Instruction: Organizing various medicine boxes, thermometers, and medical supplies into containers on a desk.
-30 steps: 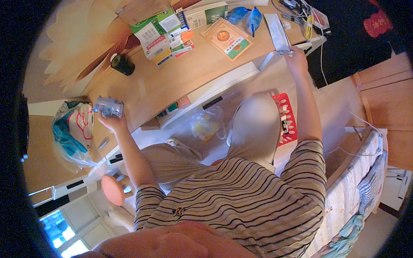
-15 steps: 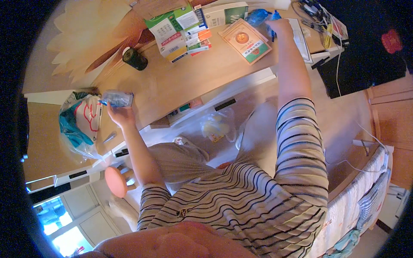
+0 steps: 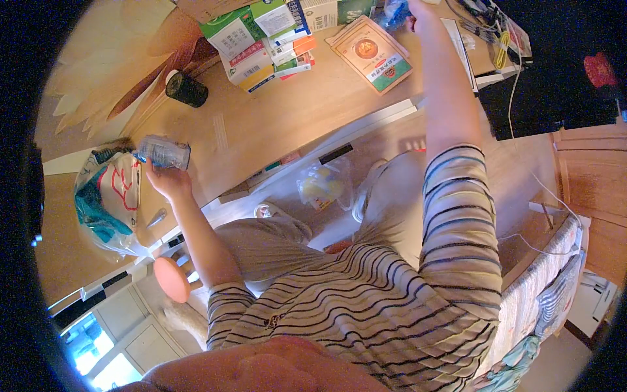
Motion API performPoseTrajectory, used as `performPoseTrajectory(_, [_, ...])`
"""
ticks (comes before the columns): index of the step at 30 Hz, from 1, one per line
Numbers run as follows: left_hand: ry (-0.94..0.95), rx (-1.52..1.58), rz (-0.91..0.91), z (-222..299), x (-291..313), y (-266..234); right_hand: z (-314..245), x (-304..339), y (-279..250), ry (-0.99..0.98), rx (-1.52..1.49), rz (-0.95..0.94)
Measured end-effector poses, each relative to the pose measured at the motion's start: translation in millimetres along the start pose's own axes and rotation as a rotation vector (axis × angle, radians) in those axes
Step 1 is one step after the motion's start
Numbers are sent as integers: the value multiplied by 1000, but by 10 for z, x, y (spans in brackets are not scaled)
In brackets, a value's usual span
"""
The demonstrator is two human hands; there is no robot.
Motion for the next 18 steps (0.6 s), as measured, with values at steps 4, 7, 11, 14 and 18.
performPoseTrajectory(4, [-7,6,68,36,13,-76,299,-293,-321,289,398,73])
performPoseTrajectory(7, [-14,2,81,60,12,-139,374,-240,-207,284,277,72])
performPoseTrajectory(11, [-26,13,60,54,26,-121,441,-350,-217,300,449,10])
performPoseTrajectory(14, [29,-33,58,121,54,-133,524,-336,-235,267,396,32])
performPoseTrajectory(18, [7,-14,1,64,95,-71,181,-378,-644,84,210,-28])
Point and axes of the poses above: each hand's wrist, its own x-axis away from the middle knuckle, its own y-axis out of the palm, z = x × y, the point moved 8 cm from there along -x, towards the middle knuckle, and after that the axes turned 3 degrees about x, right-handed, at the moved point
